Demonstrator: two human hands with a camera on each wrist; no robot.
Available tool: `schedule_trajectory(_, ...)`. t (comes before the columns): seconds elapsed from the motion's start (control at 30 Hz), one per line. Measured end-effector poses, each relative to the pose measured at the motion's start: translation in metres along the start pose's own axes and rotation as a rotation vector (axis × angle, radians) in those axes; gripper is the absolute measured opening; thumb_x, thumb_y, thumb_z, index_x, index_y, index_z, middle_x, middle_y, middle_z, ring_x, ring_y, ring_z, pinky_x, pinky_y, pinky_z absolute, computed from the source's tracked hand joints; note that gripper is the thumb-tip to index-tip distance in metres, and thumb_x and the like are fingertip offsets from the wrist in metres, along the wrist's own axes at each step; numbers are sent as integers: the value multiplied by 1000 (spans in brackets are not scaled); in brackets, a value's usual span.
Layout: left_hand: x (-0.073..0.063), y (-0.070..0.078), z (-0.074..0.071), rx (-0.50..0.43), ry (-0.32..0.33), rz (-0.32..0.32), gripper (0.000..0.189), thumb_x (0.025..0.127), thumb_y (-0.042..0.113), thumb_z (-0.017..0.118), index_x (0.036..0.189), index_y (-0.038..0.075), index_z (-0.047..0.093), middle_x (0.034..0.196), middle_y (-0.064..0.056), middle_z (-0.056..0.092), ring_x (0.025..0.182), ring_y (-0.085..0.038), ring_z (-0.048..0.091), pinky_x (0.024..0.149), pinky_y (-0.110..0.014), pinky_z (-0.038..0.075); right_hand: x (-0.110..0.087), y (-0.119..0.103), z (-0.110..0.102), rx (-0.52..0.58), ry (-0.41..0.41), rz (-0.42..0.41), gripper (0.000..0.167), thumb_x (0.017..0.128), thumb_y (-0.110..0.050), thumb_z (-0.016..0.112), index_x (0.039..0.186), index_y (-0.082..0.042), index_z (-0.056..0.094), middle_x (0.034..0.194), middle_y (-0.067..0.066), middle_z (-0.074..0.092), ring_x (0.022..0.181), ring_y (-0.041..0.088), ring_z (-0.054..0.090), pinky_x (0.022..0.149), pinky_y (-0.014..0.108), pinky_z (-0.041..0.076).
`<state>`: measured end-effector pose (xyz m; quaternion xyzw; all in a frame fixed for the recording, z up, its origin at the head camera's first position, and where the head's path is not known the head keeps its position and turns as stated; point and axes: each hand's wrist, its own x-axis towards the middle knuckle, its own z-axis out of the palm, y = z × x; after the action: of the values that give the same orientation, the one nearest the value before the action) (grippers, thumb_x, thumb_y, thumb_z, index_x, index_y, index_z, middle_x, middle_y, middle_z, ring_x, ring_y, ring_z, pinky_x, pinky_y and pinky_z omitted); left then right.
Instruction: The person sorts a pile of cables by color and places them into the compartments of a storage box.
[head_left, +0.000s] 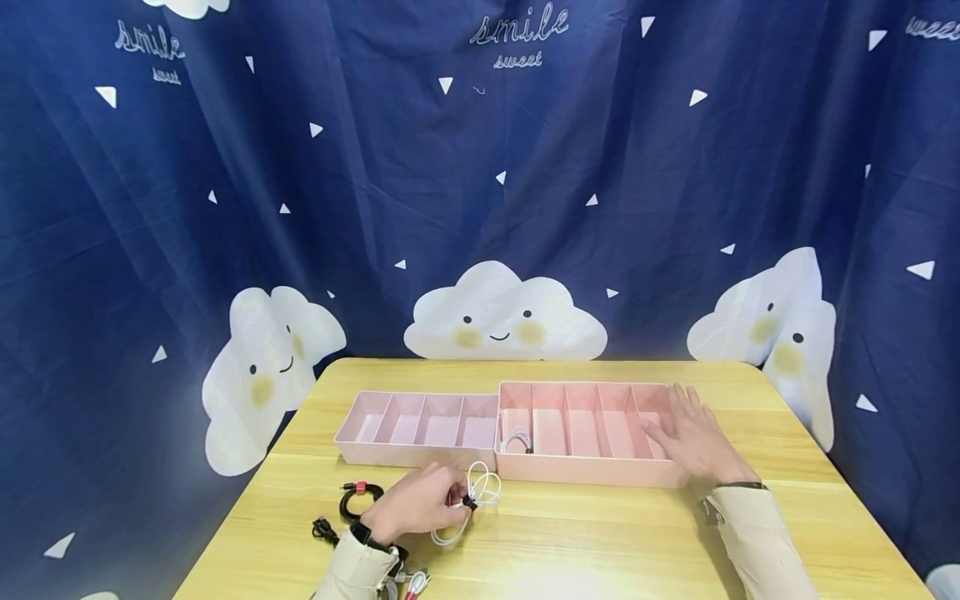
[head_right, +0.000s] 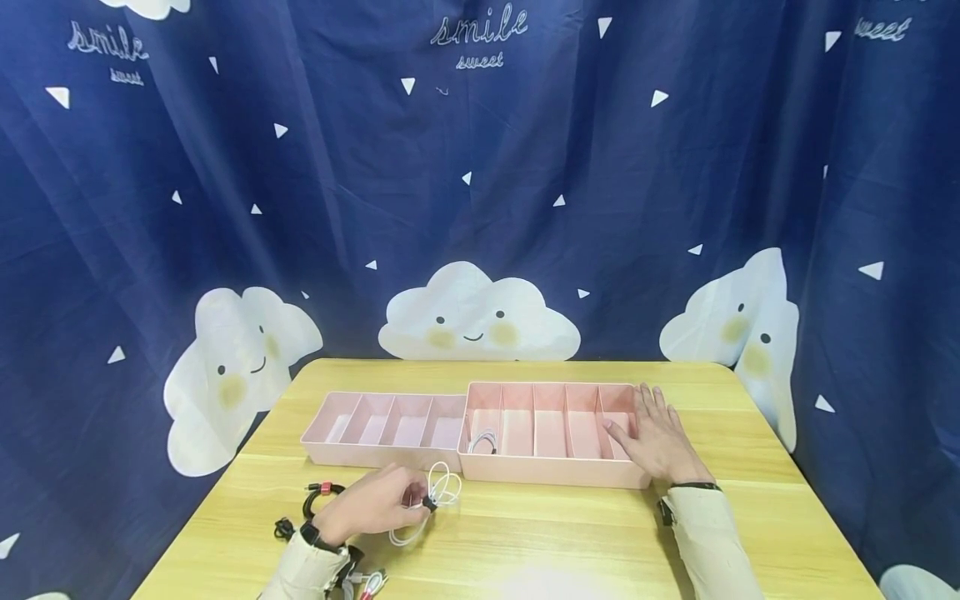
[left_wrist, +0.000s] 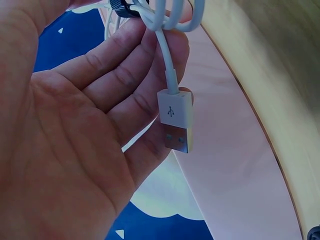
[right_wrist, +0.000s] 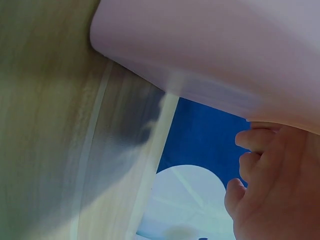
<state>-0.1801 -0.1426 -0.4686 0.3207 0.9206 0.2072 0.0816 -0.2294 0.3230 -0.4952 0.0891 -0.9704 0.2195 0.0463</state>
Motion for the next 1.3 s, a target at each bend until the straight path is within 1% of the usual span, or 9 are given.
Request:
schedule_trajectory(0.17,2,1,-1,4,8,12,19,88,22,74,76,23,60,64,16,44,55,5,37,50,-15,30,1,0,0,-1,-3,5,96,105,-57,46,157,17,14,164,42,10,153,60,5,120,74,10)
schedule_trajectory(0.43,5,2,-3,-3,19,16,18,87,23,76,75,24,62,63,17,46,54,5,39,49,-16,32,-1,-1,-1,13,-2,3,96,105,-55,47,157,17,13,164,42,9,153,60,7,120,74,10)
schedule_trajectory(0.6,7,2,-5,-12,26,51,18,87,23,77,75,22,63,63,15,47,55,6,39,50,-15,33,-1,-1,0,22,-6,3,96,105,-54,47,157,18,12,164,43,9,153,61,6,120,75,9)
schedule_trajectory(0.77,11,3,-5,-25,26,74,19,87,22,77,75,21,63,64,12,49,56,5,39,51,-15,35,-1,-1,1,24,-2,1,94,105,-52,48,157,18,14,163,43,9,153,61,6,120,75,9)
schedule_trajectory(0.9,15,4,-7,-30,31,87,18,87,20,77,76,19,62,66,11,51,58,5,41,53,-15,38,-1,-2,0,27,1,3,94,105,-52,48,157,18,14,163,43,10,153,61,5,120,75,9)
schedule_trajectory(1.1,20,5,-9,-60,27,86,16,87,19,76,78,20,62,68,14,53,60,5,45,54,-15,42,-2,-1,0,30,-5,2,94,105,-52,49,157,18,14,163,43,10,153,61,6,120,75,10)
schedule_trajectory(1.3,25,6,-10,-58,21,77,16,88,20,75,79,21,62,66,15,52,59,5,44,52,-15,39,-1,-2,-1,25,-2,2,94,105,-52,48,157,17,14,163,43,12,153,61,7,120,74,10)
